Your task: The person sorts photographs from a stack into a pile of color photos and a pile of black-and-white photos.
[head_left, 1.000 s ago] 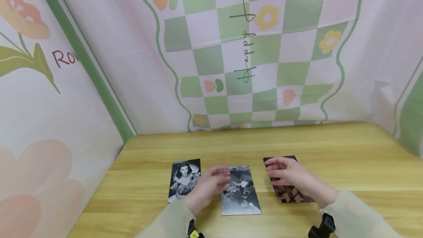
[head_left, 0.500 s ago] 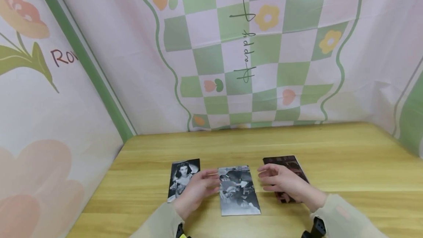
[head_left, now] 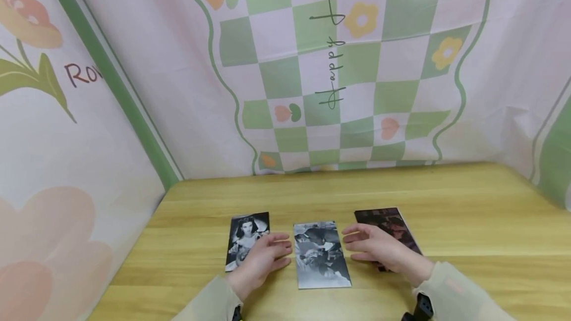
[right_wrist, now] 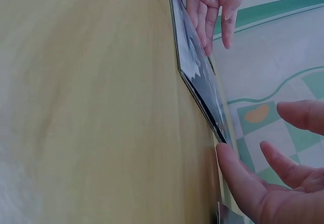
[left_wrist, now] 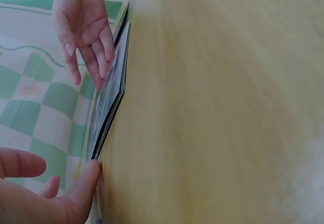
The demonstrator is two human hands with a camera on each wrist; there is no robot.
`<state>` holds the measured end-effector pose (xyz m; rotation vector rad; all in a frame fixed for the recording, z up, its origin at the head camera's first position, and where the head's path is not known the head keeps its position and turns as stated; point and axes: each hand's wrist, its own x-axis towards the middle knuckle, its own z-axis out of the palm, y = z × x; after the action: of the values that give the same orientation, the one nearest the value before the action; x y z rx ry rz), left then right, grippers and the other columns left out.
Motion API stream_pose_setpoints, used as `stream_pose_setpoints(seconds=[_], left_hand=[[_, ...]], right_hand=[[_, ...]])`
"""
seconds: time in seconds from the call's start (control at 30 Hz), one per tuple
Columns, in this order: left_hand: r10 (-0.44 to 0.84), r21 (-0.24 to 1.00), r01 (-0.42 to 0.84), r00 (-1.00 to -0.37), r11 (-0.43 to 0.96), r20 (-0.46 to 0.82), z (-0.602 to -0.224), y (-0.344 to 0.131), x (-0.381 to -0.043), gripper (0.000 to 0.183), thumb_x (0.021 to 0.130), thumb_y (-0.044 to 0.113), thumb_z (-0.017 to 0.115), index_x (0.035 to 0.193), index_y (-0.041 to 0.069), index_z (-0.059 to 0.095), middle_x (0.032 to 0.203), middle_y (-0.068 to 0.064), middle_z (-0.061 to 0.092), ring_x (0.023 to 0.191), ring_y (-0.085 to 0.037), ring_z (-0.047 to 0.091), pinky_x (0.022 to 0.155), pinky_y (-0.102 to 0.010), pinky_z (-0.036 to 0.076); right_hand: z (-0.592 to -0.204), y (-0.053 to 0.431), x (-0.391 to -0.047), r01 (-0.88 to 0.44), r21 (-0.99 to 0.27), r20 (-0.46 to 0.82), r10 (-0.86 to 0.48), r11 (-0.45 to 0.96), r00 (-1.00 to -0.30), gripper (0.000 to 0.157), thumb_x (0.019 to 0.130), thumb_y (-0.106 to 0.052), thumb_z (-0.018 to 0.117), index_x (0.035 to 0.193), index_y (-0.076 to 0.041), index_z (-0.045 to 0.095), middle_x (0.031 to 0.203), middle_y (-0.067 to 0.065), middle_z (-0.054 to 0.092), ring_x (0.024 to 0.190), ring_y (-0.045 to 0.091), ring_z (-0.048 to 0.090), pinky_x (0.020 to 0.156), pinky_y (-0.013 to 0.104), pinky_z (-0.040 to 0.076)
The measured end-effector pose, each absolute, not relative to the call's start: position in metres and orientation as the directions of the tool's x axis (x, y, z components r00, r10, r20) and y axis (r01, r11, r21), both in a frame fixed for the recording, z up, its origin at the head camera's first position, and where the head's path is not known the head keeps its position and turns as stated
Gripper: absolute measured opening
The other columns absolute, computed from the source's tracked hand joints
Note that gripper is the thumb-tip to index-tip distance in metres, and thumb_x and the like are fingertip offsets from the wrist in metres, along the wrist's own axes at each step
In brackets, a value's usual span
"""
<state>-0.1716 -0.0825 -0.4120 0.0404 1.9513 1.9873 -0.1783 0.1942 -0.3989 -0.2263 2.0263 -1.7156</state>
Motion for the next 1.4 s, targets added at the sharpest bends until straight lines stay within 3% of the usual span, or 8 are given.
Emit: stream_pose_setpoints(seconds=[0.23,1.4], left_hand=[[0.295,0.973,-0.232,-0.928,0.016,-0.227,-0.4119,-0.0831,-0.1696,0.044,0.092,-0.001,0.049,0.132,-0.015,0.037,0.130,-0.032,0.049,0.116,-0.037,0.055,0.093,-0.039,0.054],[0.316,0.970,-0.244,-0.919,0.013,-0.236,-0.4049,-0.0795,-0.1675,0.043,0.093,0.000,0.050,0.132,-0.014,0.038,0.129,-0.030,0.049,0.114,-0.033,0.056,0.094,-0.040,0.053]], right_hand=[[-0.4005,0.1918,-0.1777,0.158,-0.971,-0.224,-0.442,0.181,-0.869,0.047,0.091,-0.005,0.057,0.128,0.016,0.036,0.129,0.036,0.044,0.110,0.026,0.057,0.090,0.041,0.055],[-0.4021,0.1866,-0.1753,0.152,-0.980,-0.193,-0.406,0.132,-0.893,0.044,0.092,-0.002,0.054,0.128,0.017,0.038,0.128,0.035,0.045,0.108,0.023,0.059,0.090,0.038,0.055]])
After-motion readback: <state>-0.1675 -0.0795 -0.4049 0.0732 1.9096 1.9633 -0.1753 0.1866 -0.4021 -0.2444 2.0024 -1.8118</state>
